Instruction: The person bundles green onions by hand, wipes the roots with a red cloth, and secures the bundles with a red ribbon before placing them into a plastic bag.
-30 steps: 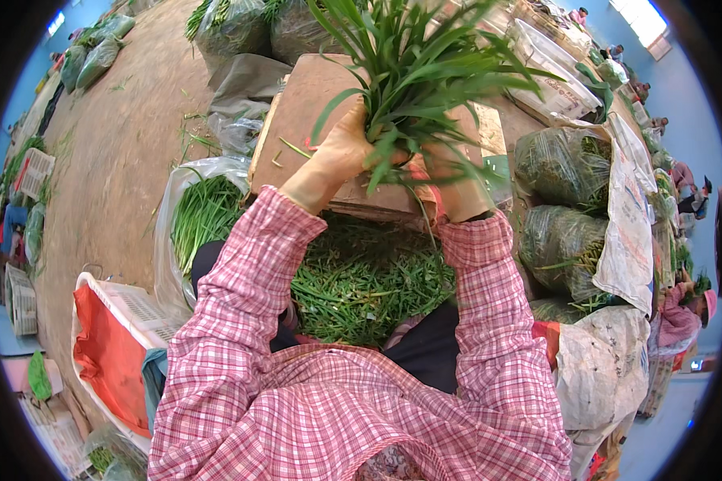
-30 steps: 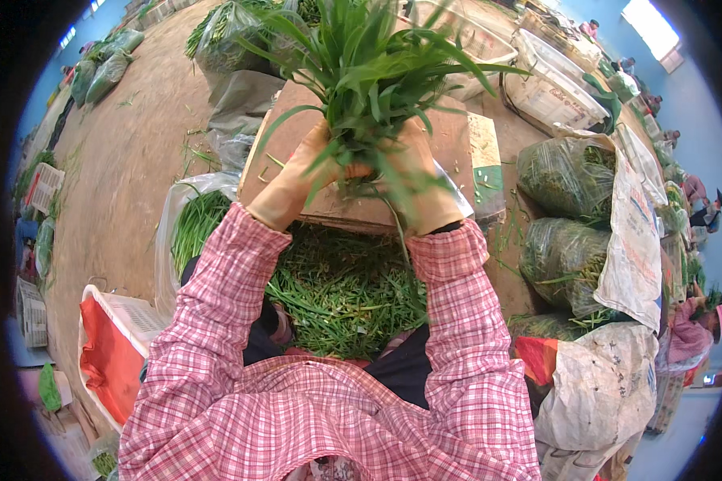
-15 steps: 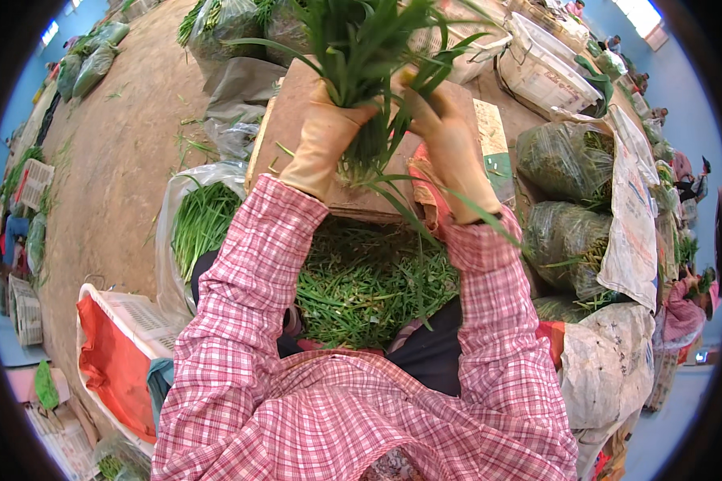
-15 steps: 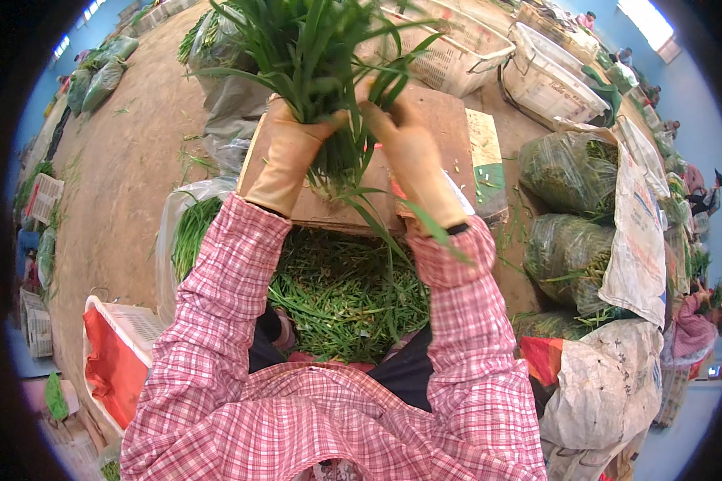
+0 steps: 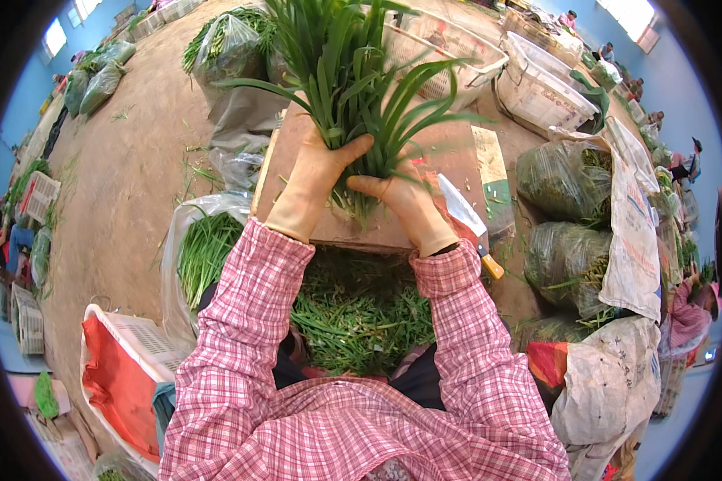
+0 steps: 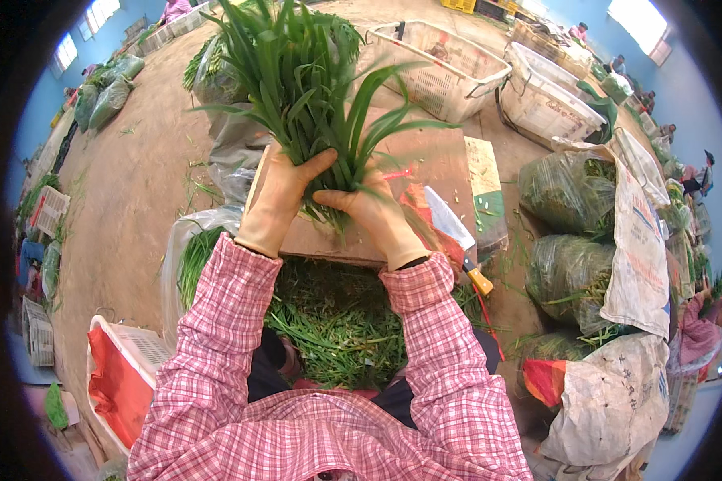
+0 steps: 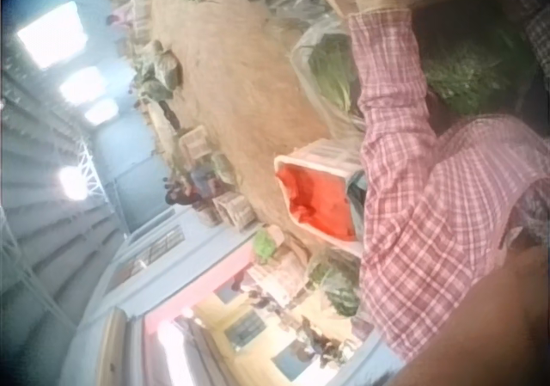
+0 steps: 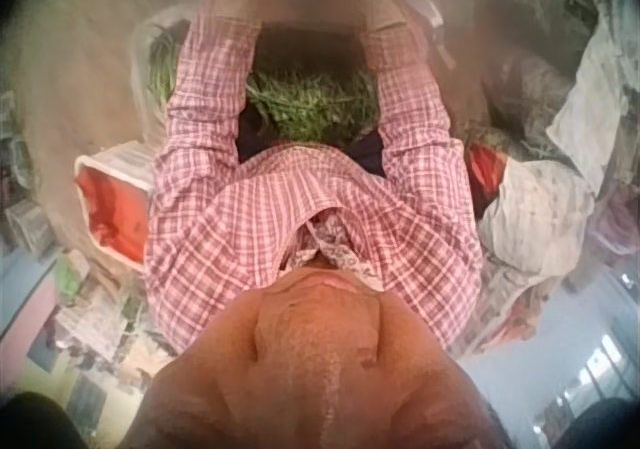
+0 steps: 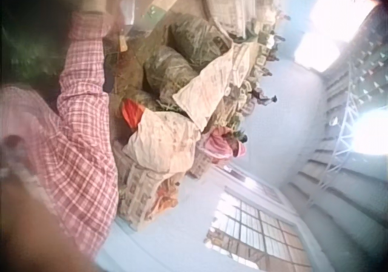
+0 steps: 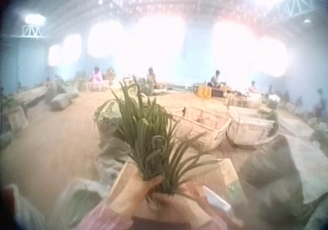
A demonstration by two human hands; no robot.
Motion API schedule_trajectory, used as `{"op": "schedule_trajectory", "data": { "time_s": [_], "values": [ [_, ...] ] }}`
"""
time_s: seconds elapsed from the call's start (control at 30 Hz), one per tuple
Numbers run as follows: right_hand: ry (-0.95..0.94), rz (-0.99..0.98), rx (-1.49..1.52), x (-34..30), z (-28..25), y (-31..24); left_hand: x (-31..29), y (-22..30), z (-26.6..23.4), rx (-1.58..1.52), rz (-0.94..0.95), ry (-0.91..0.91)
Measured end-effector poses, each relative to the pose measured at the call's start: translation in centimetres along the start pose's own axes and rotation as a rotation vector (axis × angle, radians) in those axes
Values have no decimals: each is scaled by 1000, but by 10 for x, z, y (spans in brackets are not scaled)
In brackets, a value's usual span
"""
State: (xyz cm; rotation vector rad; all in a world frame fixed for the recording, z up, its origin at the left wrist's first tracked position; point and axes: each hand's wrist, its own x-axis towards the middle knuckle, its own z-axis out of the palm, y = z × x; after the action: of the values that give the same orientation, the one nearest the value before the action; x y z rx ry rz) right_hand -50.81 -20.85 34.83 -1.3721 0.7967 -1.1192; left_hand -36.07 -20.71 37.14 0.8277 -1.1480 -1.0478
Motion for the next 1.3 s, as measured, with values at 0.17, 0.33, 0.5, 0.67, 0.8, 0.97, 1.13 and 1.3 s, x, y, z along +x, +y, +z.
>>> {"op": "schedule_trajectory", "data": {
  "time_s": [0.17,0.33,0.5,0.67,0.8,0.97,1.13,1.3],
  "values": [
    [41,-156,-206,24,15,-15,4,4,-12,-246,36,-168],
    [-121,-27,-514,26,-5,-38,9,10,-3,-95,7,-166],
    [-96,-11,-837,23,11,-18,15,-5,3,101,-31,213],
    [47,-326,-825,-28,-18,-4,-3,0,-66,-129,-29,305],
    [370,282,-279,-108,-48,17,-63,21,-112,-568,-124,279],
    [289,283,33,-168,-29,35,-127,15,-140,-626,-40,191],
    [215,383,124,-175,-5,47,-155,21,-129,-699,75,145],
    [182,467,204,-163,28,48,-164,21,-105,-716,120,106]
  ]
}}
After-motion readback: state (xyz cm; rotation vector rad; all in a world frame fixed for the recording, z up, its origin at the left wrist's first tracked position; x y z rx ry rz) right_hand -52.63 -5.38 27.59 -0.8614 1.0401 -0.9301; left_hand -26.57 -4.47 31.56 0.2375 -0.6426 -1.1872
